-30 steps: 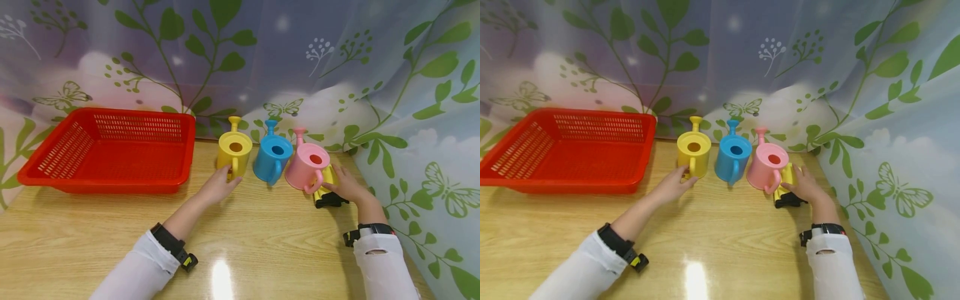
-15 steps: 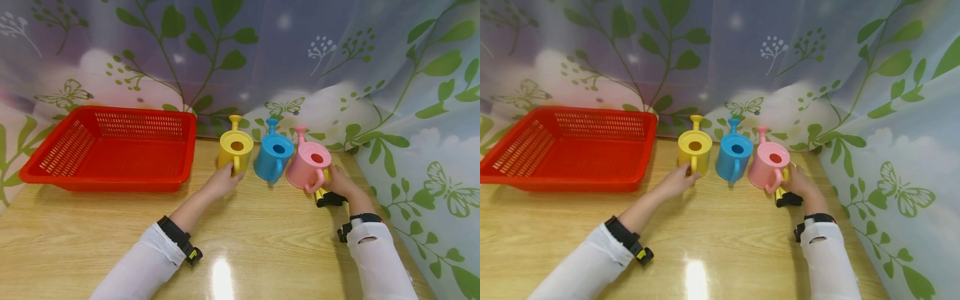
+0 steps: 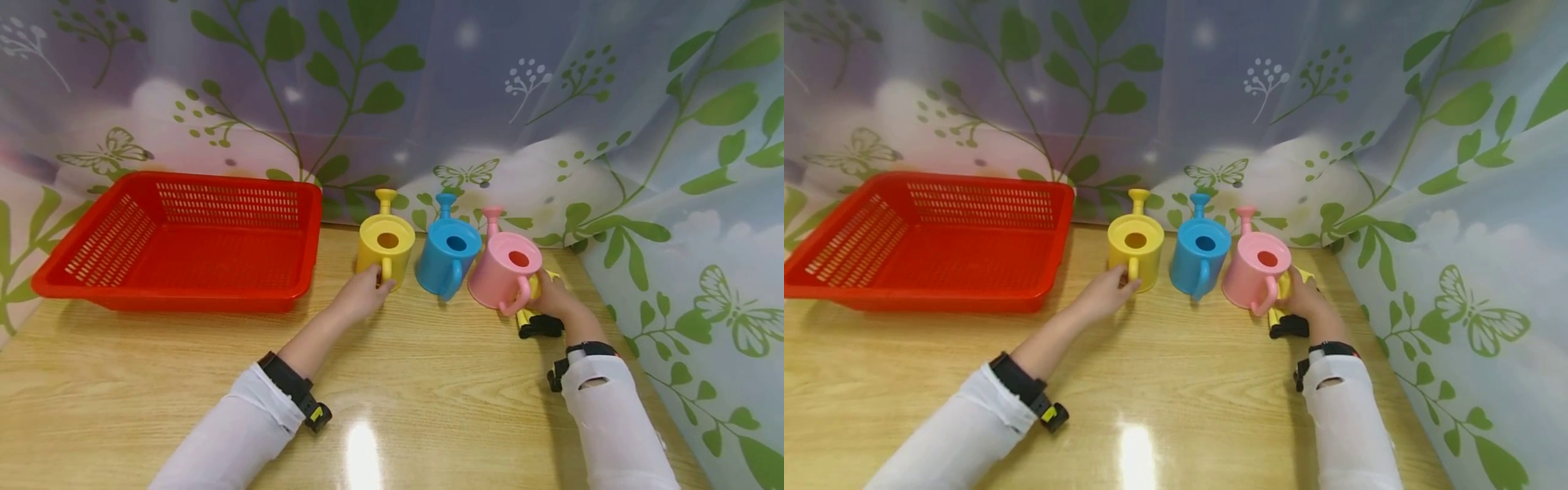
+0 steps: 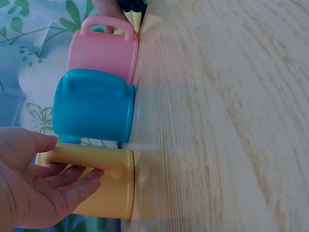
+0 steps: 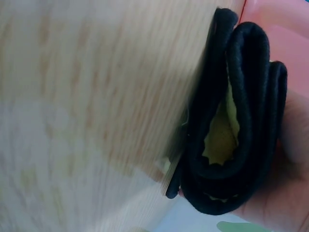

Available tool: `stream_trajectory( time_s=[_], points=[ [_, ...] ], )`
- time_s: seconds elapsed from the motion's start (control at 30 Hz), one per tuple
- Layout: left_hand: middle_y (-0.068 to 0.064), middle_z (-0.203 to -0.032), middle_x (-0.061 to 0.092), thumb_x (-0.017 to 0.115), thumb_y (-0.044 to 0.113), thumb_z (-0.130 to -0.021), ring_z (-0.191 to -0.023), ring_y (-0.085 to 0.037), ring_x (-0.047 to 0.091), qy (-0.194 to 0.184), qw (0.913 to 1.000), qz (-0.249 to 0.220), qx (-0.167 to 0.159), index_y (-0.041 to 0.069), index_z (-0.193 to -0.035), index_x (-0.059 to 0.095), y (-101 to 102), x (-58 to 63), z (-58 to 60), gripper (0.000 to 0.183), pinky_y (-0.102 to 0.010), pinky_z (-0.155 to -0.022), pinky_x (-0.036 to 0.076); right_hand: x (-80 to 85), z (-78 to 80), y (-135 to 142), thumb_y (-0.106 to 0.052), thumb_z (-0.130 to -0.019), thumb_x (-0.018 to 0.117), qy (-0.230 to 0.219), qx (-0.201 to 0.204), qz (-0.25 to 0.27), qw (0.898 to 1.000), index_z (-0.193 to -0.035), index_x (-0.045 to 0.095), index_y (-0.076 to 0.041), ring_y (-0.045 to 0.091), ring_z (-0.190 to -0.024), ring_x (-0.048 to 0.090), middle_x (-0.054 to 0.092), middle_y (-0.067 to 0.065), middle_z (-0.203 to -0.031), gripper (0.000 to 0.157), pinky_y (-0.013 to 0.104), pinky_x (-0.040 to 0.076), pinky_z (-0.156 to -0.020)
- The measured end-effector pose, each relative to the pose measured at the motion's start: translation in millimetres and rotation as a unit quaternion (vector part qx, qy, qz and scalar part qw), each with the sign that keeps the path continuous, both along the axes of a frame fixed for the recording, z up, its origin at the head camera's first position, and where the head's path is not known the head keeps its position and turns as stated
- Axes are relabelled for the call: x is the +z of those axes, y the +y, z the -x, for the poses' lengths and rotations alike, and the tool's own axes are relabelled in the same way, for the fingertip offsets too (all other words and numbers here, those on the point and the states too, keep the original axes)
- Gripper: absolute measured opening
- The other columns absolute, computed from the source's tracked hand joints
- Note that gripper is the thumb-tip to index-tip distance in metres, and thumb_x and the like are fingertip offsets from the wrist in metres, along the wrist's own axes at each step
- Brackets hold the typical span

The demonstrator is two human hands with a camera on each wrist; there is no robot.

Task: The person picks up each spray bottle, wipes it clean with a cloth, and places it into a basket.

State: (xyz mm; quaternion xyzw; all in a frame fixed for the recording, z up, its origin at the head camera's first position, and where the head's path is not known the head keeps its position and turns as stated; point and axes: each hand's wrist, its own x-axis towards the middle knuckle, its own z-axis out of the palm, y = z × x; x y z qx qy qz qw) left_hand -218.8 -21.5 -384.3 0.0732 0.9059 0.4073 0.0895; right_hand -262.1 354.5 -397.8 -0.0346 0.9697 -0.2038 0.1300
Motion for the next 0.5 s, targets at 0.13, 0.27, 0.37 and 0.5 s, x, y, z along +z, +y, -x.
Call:
stream_trajectory(
  time_s=[0.13, 0.27, 0.37, 0.5],
  points=[
    [-0.012, -0.101, 0.06, 0.049, 0.028, -0.101, -0.093, -0.026, 0.055, -0.001, 1.0, 0.007, 0.001, 0.002, -0.113, 0.053, -0.3, 1.1, -0.6, 0.028, -0.04, -0.085, 0.047, 1.2, 2.5, 0.6, -0.028, -0.086, 0.067, -0.023, -0.012, 0.01, 1.0, -0.148, 0.009, 0.002, 0.064, -0.13, 0.014, 0.025, 0.04, -0.143, 0.09, 0.077, 0.019, -0.101],
    [-0.013, -0.106, 0.06, 0.049, 0.029, -0.101, -0.095, -0.026, 0.055, -0.01, 0.9999, 0.004, 0.003, 0.002, -0.116, 0.052, -1.1, 1.2, -1.4, 0.03, -0.04, -0.087, 0.047, -0.8, 4.9, 4.2, -0.028, -0.087, 0.066, -0.04, -0.022, 0.002, 0.999, -0.148, 0.005, 0.004, 0.063, -0.127, 0.021, 0.027, 0.04, -0.141, 0.092, 0.074, 0.022, -0.103],
    [-0.013, -0.106, 0.059, 0.049, 0.029, -0.101, -0.095, -0.026, 0.055, -0.013, 0.9999, 0.001, 0.002, 0.003, -0.117, 0.051, -1.9, 0.5, -2.0, 0.03, -0.04, -0.087, 0.046, -2.0, 5.5, 5.4, -0.029, -0.088, 0.065, -0.059, -0.035, -0.01, 0.998, -0.149, 0.0, 0.004, 0.06, -0.127, 0.028, 0.027, 0.041, -0.141, 0.096, 0.071, 0.024, -0.105],
    [-0.013, -0.108, 0.06, 0.048, 0.029, -0.101, -0.098, -0.027, 0.055, -0.01, 0.9999, 0.001, 0.001, 0.003, -0.118, 0.051, -3.1, 0.4, -3.1, 0.031, -0.041, -0.089, 0.046, -2.3, 5.4, 6.1, -0.029, -0.087, 0.065, -0.058, -0.031, -0.01, 0.998, -0.149, 0.0, 0.004, 0.055, -0.12, 0.041, 0.033, 0.041, -0.138, 0.096, 0.067, 0.03, -0.104]
  ],
)
